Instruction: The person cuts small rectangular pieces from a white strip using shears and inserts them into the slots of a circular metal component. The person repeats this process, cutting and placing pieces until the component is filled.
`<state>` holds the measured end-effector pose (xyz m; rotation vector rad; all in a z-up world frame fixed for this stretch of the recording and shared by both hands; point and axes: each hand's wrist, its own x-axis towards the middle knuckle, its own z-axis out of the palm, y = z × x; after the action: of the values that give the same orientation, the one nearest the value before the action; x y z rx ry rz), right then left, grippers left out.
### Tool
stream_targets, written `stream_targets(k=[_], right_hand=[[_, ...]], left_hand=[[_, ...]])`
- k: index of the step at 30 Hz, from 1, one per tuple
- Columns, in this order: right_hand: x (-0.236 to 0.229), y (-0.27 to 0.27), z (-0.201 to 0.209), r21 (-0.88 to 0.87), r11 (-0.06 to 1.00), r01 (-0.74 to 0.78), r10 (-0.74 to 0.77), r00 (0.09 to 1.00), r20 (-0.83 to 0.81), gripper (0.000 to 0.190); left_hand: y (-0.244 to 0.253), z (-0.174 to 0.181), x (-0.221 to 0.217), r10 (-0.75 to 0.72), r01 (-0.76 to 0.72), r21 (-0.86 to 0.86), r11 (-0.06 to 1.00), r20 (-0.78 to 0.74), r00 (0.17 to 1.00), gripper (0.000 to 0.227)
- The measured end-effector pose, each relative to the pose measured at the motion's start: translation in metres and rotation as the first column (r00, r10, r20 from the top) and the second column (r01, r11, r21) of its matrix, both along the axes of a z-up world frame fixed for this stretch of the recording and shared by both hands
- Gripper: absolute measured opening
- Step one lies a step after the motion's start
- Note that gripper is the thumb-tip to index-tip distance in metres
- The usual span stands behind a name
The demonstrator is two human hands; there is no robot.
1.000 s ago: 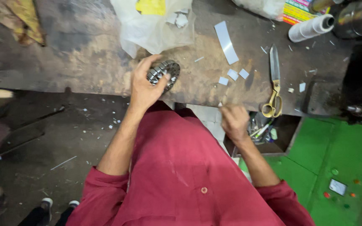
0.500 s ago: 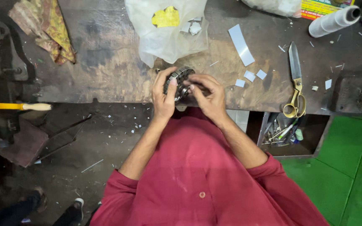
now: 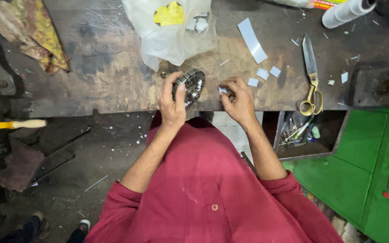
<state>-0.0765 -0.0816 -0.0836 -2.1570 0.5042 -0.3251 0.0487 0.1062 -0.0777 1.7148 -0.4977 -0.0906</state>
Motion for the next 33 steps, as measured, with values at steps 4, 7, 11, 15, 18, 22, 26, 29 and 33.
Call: stream_targets(k=[4, 7, 11, 15, 18, 22, 26, 29, 33], right_hand=[[0.003, -0.001, -0.001, -0.03, 0.999, 0.013, -0.014, 0.999, -0.036, 0.025], [-0.001, 0.001, -0.002, -0.003, 0.999, 0.05, -0.05, 0.998, -0.039, 0.027], [0.007, 0.003, 0.003, 0.319, 0.945, 0.075, -0.089, 0.996, 0.03, 0.023], [0.024, 0.017, 0.012, 0.524, 0.845, -0.108, -0.05, 0.959, 0.278, 0.023], [0.034, 0.028, 0.019, 0.366, 0.916, -0.166, 0.065, 0.96, 0.272, 0.017], [0.042, 0.04, 0.026, 0.5, 0.861, -0.097, -0.014, 0.977, 0.215, 0.021], [0.047, 0.046, 0.021, 0.412, 0.905, -0.11, -0.021, 0.954, 0.301, 0.016], [0.049, 0.051, 0.013, 0.364, 0.931, -0.036, -0.094, 0.938, 0.334, 0.01], [0.046, 0.057, 0.003, 0.408, 0.913, 0.012, -0.161, 0.929, 0.333, 0.011]], left_hand=[[0.0, -0.002, 0.0, 0.006, -0.007, -0.026, 1.0, -0.045, 0.999, 0.028], [0.0, 0.001, -0.001, 0.004, -0.004, -0.001, 1.0, -0.104, 0.995, 0.028], [0.002, 0.011, 0.008, -0.091, 0.089, -0.043, 0.995, -0.058, 0.994, 0.029], [0.007, 0.019, 0.012, -0.155, 0.155, -0.059, 0.986, 0.007, 0.988, 0.034], [0.01, 0.023, 0.015, -0.214, 0.216, -0.058, 0.975, 0.041, 0.976, 0.031], [0.015, 0.028, 0.016, -0.26, 0.258, 0.042, 0.965, 0.071, 0.963, 0.029], [0.016, 0.033, 0.018, -0.276, 0.269, 0.084, 0.959, 0.092, 0.957, 0.029], [0.015, 0.036, 0.019, -0.285, 0.276, 0.107, 0.955, 0.082, 0.955, 0.029], [0.017, 0.038, 0.016, -0.289, 0.274, 0.165, 0.947, 0.075, 0.954, 0.029]])
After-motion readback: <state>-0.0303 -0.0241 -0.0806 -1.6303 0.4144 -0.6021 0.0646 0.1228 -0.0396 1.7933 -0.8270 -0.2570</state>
